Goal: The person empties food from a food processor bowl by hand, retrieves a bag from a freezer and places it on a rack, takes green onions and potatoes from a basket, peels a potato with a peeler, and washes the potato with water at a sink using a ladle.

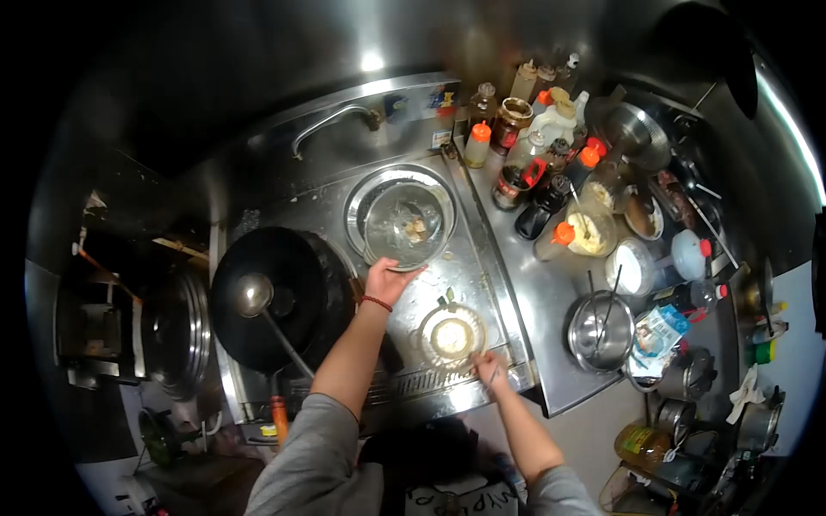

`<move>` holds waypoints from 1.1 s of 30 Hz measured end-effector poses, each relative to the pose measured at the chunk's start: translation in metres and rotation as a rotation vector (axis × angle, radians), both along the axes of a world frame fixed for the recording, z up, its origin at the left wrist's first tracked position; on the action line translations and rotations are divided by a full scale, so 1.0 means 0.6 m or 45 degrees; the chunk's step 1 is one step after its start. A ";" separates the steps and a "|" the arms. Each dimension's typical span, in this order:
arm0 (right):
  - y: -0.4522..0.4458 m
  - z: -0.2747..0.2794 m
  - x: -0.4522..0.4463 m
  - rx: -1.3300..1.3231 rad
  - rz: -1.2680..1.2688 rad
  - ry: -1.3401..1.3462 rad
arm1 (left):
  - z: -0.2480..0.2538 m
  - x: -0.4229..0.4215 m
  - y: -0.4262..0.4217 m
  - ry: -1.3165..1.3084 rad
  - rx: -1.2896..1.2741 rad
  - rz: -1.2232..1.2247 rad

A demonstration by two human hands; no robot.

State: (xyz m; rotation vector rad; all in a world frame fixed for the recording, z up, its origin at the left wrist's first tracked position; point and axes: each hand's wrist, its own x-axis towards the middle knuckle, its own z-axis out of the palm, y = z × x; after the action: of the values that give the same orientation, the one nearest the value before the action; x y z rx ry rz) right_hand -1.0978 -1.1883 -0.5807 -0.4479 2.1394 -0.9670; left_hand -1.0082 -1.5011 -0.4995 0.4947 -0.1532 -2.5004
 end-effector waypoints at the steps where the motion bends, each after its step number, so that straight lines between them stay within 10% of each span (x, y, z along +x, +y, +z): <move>1: -0.018 0.039 -0.018 0.188 0.207 0.225 | 0.011 0.014 0.011 -0.029 -0.008 -0.004; 5: -0.073 0.110 -0.038 -0.403 -0.191 0.817 | 0.036 0.059 0.061 -0.140 -0.071 -0.110; 7: -0.152 0.102 -0.042 -0.832 -0.557 -0.247 | 0.079 0.073 0.097 -0.277 -0.492 -0.065; 10: -0.256 0.039 -0.048 -0.817 -0.582 -0.963 | 0.137 0.079 0.137 -0.523 -0.759 -0.020; 17: -0.280 0.126 0.000 -0.747 -0.509 -1.387 | 0.126 0.112 0.151 -1.307 -1.959 0.203; 25: -0.164 0.201 -0.029 -1.023 -0.030 -1.527 | 0.088 0.111 0.181 -0.543 -0.222 -0.152; 33: -0.134 0.300 -0.034 -0.782 -0.069 -0.421 | 0.070 0.064 0.211 -0.603 -0.174 -0.425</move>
State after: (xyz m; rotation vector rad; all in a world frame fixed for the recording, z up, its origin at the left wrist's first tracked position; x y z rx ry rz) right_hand -1.1184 -1.2686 -0.4006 -0.4795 1.5413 -1.6112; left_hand -0.9698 -1.3743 -0.4574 1.0711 -0.6304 -2.6169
